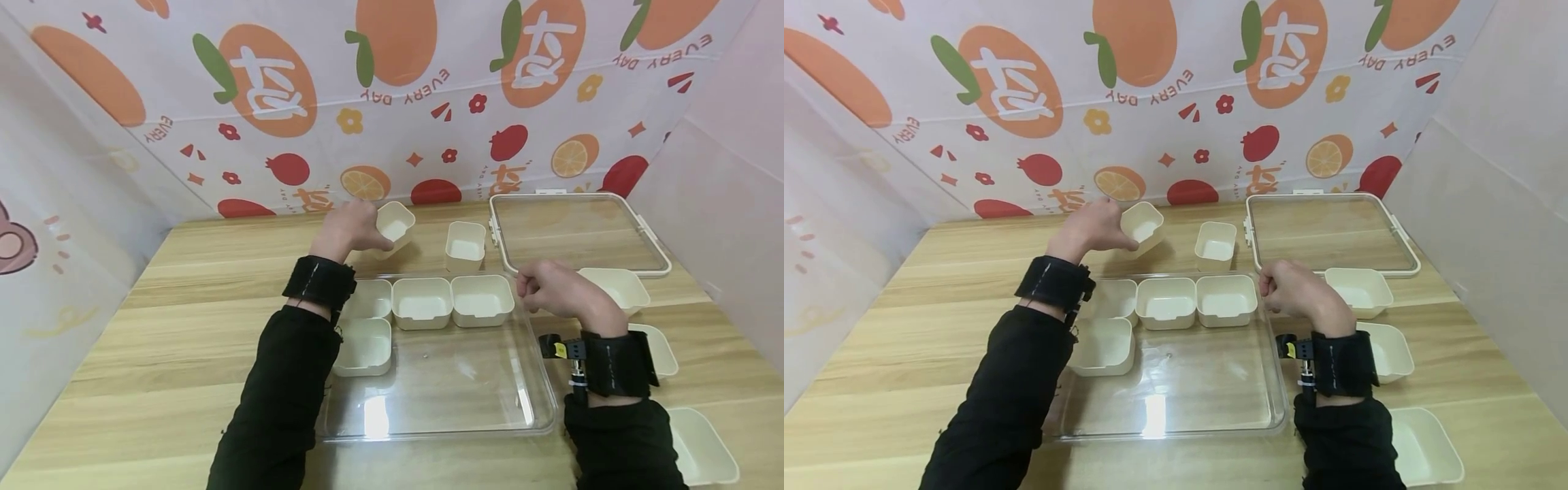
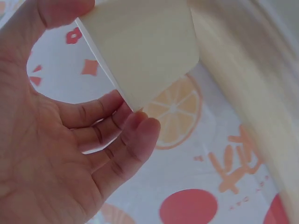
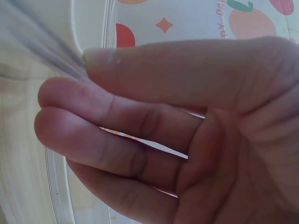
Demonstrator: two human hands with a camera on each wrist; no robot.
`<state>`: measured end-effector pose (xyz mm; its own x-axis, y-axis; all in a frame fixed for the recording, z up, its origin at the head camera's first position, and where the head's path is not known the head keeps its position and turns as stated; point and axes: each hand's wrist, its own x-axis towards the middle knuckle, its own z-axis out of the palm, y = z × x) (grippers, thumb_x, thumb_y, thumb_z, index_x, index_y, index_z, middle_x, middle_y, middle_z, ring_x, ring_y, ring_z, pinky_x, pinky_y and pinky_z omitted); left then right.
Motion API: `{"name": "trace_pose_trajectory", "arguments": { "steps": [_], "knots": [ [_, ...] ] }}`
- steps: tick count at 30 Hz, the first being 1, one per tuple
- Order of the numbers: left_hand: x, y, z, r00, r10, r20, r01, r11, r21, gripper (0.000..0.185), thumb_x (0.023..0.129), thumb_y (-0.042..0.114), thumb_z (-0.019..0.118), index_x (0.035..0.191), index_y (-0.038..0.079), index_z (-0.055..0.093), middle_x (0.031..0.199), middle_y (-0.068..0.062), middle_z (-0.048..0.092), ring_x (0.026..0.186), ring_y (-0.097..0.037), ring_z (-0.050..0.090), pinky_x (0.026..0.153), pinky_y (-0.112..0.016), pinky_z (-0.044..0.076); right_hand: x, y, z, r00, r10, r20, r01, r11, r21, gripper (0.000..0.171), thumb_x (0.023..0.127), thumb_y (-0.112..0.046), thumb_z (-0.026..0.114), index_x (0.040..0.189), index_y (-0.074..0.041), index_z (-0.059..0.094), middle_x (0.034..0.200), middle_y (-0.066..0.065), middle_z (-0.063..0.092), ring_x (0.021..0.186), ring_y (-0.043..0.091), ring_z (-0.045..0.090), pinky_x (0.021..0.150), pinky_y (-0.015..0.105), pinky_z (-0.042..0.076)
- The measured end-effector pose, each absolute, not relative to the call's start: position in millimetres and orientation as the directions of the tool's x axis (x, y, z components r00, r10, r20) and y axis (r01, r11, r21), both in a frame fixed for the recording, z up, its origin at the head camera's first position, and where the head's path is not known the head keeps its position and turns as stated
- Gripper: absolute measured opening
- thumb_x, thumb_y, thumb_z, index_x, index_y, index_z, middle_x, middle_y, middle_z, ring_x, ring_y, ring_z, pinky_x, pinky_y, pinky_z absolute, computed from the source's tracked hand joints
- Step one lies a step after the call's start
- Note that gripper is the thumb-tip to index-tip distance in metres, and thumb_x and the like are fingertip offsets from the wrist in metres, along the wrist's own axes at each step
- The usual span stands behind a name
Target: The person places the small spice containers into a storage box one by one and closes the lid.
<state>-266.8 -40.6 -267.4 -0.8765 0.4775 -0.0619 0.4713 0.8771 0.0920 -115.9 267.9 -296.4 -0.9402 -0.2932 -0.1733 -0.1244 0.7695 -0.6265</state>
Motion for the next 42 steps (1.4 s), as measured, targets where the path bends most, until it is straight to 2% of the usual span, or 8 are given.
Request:
{"name": "trace_pose_trajectory", "arguments": {
  "steps": [4, 7, 12, 18, 28, 33, 38, 42],
  "knots": [
    [-259, -39, -258, -0.864, 0.501, -0.047, 0.495, 0.864, 0.096, 0.043, 0.080, 0.041, 0.078, 0.074, 0.004, 0.057, 0.091, -0.011, 0.056, 0.088, -0.029, 0.055, 0.075, -0.041, 0.047, -117, 267, -297, -0.940, -0.292, -0.178, -0.121, 0.770, -0.626, 0.014, 0.080, 0.010, 0.062, 0.084, -0.002, 0.060, 0.071, 0.000, 0.054, 0.064, 0.017, 0.045, 0.057, 0.032, 0.037],
    [-250, -37, -249, -0.861, 0.509, -0.020, 0.504, 0.857, 0.105, 0.046, 0.078, 0.041, 0.080, 0.087, 0.002, 0.058, 0.105, -0.015, 0.057, 0.092, -0.029, 0.055, 0.077, -0.043, 0.050, -117, 267, -297, -0.940, -0.287, -0.184, -0.113, 0.772, -0.626, 0.014, 0.080, 0.010, 0.063, 0.084, -0.003, 0.060, 0.071, 0.000, 0.053, 0.064, 0.018, 0.045, 0.057, 0.033, 0.036],
    [-235, -32, -234, -0.835, 0.549, 0.033, 0.549, 0.831, 0.092, 0.057, 0.076, 0.043, 0.080, 0.101, -0.002, 0.056, 0.107, -0.016, 0.055, 0.088, -0.029, 0.055, 0.075, -0.041, 0.050, -116, 269, -298, -0.941, -0.284, -0.182, -0.113, 0.773, -0.624, 0.014, 0.080, 0.010, 0.063, 0.084, -0.003, 0.059, 0.071, 0.001, 0.054, 0.063, 0.018, 0.044, 0.056, 0.033, 0.036],
    [-220, -29, -224, -0.805, 0.592, 0.045, 0.594, 0.802, 0.063, 0.065, 0.077, 0.045, 0.080, 0.110, -0.006, 0.056, 0.118, -0.020, 0.056, 0.099, -0.031, 0.056, 0.087, -0.043, 0.051, -115, 267, -297, -0.942, -0.268, -0.201, -0.086, 0.774, -0.627, 0.015, 0.080, 0.010, 0.061, 0.084, -0.004, 0.060, 0.071, 0.001, 0.055, 0.063, 0.018, 0.045, 0.056, 0.032, 0.036],
    [-195, -25, -212, -0.733, 0.677, 0.062, 0.680, 0.731, 0.050, 0.063, 0.076, 0.042, 0.081, 0.110, -0.005, 0.058, 0.110, -0.016, 0.056, 0.099, -0.031, 0.054, 0.088, -0.042, 0.050, -115, 268, -298, -0.940, -0.282, -0.194, -0.102, 0.772, -0.627, 0.012, 0.081, 0.008, 0.063, 0.085, -0.003, 0.060, 0.072, 0.000, 0.057, 0.064, 0.018, 0.046, 0.057, 0.032, 0.037],
    [-184, -23, -208, -0.698, 0.714, 0.057, 0.716, 0.696, 0.046, 0.056, 0.076, 0.039, 0.080, 0.107, -0.003, 0.059, 0.106, -0.014, 0.057, 0.093, -0.030, 0.054, 0.079, -0.041, 0.051, -115, 266, -296, -0.942, -0.265, -0.205, -0.086, 0.782, -0.617, 0.011, 0.083, 0.007, 0.064, 0.084, -0.003, 0.060, 0.073, 0.002, 0.058, 0.066, 0.019, 0.049, 0.059, 0.034, 0.039],
    [-172, -20, -206, -0.651, 0.757, 0.051, 0.759, 0.649, 0.057, 0.049, 0.074, 0.036, 0.082, 0.097, 0.000, 0.057, 0.101, -0.011, 0.055, 0.095, -0.029, 0.054, 0.086, -0.040, 0.049, -116, 266, -296, -0.941, -0.267, -0.207, -0.086, 0.783, -0.617, 0.011, 0.083, 0.007, 0.063, 0.084, -0.003, 0.060, 0.073, 0.002, 0.059, 0.066, 0.019, 0.049, 0.058, 0.034, 0.038],
    [-164, -17, -205, -0.627, 0.779, 0.027, 0.779, 0.626, 0.042, 0.053, 0.073, 0.042, 0.083, 0.096, 0.002, 0.057, 0.100, -0.010, 0.055, 0.096, -0.029, 0.056, 0.088, -0.039, 0.049, -116, 267, -295, -0.941, -0.272, -0.202, -0.093, 0.781, -0.617, 0.011, 0.084, 0.007, 0.064, 0.085, -0.003, 0.060, 0.073, 0.001, 0.059, 0.066, 0.019, 0.049, 0.059, 0.034, 0.038]
  ]
}}
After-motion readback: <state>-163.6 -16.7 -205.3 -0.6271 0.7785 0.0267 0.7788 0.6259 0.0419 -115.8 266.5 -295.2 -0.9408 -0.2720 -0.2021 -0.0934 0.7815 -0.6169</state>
